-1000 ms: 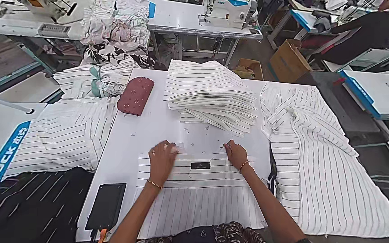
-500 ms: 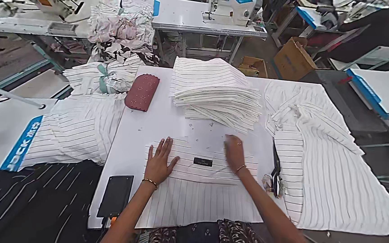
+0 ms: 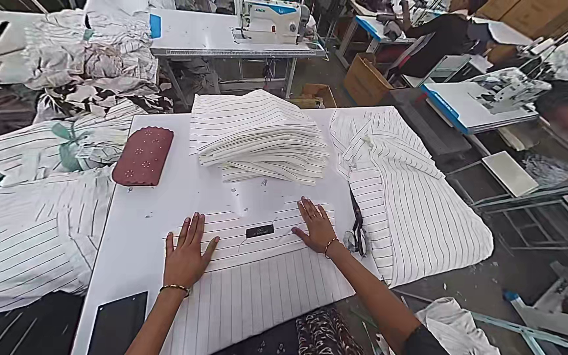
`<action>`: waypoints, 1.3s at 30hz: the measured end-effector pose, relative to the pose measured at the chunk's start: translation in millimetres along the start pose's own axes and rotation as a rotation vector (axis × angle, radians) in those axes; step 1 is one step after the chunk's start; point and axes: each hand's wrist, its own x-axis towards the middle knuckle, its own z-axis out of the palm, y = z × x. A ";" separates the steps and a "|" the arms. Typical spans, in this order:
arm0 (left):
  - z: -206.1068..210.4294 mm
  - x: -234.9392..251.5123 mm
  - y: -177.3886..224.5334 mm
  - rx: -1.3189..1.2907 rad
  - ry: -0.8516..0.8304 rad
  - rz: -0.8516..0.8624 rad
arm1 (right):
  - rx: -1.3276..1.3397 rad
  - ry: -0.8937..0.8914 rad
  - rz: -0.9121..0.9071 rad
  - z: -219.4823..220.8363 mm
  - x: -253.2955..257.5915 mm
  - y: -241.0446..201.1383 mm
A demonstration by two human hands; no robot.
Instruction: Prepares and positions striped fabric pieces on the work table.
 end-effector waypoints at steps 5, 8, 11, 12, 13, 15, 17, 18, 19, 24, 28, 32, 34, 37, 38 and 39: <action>-4.5 -1.8 -4.1 0.003 -0.007 -0.012 | 0.024 0.033 0.135 -5.9 5.8 19.1; -9.0 -4.5 -11.3 -0.006 0.013 -0.026 | 0.072 0.030 0.305 -17.6 4.0 3.3; -16.0 -7.2 -27.4 -0.008 0.030 -0.070 | 0.113 0.196 0.105 4.5 -40.8 -58.4; -17.2 -9.4 -30.7 -0.005 0.023 -0.087 | 0.141 0.151 -0.003 15.4 -63.4 -79.8; -18.6 -11.5 -33.0 -0.004 0.019 -0.095 | 0.162 0.074 -0.089 25.5 -83.8 -95.8; -19.7 -9.0 -34.4 0.005 0.029 -0.100 | 0.144 0.038 -0.113 38.9 -98.2 -96.6; -16.9 -9.4 -32.3 0.013 0.036 -0.109 | 0.103 0.141 0.012 40.3 -84.6 -65.3; -16.3 -10.5 -32.3 0.015 0.031 -0.115 | 0.089 0.172 0.076 36.8 -72.2 -47.4; -15.9 -10.2 -31.7 0.016 0.025 -0.118 | 0.088 0.171 0.123 30.1 -59.0 -30.6; -14.1 -9.2 -29.2 0.023 0.035 -0.117 | 0.079 0.088 0.201 6.0 -26.5 4.6; -9.0 -9.1 -30.9 0.007 0.076 -0.123 | 0.087 0.166 0.252 7.0 -22.1 7.9; -13.3 -7.2 -26.9 -0.052 0.167 -0.120 | 0.081 0.097 0.299 -5.5 -5.7 12.2; -25.5 0.5 -20.5 -0.104 0.169 -0.161 | 0.086 0.007 0.393 -21.0 1.2 -0.5; -67.6 15.4 13.6 -0.123 -0.129 -0.286 | 0.242 0.155 0.335 -22.5 -12.9 -45.9; -82.0 17.4 31.4 -0.124 -0.246 -0.284 | 0.340 0.248 0.223 -16.4 -24.9 -68.1; -93.0 15.1 52.3 -0.158 -0.310 -0.250 | 0.477 0.277 0.102 -11.9 -40.8 -94.4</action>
